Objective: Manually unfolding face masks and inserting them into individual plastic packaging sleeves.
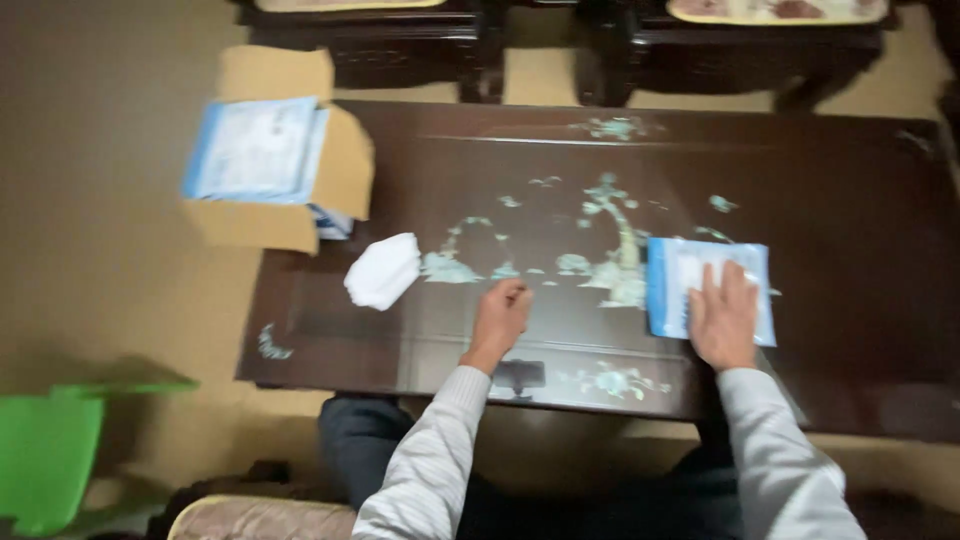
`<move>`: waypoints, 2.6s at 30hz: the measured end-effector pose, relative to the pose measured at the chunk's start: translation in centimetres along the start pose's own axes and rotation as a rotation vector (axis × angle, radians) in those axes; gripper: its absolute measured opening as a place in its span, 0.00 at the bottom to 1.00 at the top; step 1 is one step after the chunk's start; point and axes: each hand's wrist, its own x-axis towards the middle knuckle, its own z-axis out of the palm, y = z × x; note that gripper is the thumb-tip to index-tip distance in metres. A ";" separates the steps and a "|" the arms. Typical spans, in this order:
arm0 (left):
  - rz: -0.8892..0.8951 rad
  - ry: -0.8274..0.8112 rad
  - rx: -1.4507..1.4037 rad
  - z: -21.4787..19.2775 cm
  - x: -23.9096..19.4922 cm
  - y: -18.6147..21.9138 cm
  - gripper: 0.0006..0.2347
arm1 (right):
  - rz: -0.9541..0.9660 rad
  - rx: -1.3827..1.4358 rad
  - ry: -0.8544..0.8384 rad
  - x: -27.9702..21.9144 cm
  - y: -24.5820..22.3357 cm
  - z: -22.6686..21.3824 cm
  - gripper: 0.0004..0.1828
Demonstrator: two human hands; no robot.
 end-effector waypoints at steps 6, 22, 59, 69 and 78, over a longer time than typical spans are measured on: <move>0.273 0.253 0.265 -9.9 1.6 -0.3 0.12 | -0.031 0.019 -0.033 1.9 -2.8 -4.9 0.30; 0.234 0.608 0.770 -20.6 2.6 -2.7 0.23 | 0.129 0.163 -0.185 1.6 -3.1 -5.0 0.34; -0.366 -0.185 -0.529 0.6 -1.7 7.7 0.25 | 1.116 1.554 -0.522 8.7 -20.1 -4.4 0.10; -0.314 -0.188 -0.526 0.9 -1.5 6.7 0.15 | 1.054 1.557 -0.537 8.5 -20.1 -5.3 0.08; -0.300 -0.232 -0.553 1.3 -0.5 4.6 0.11 | 1.045 1.641 -0.563 7.5 -18.7 -4.1 0.05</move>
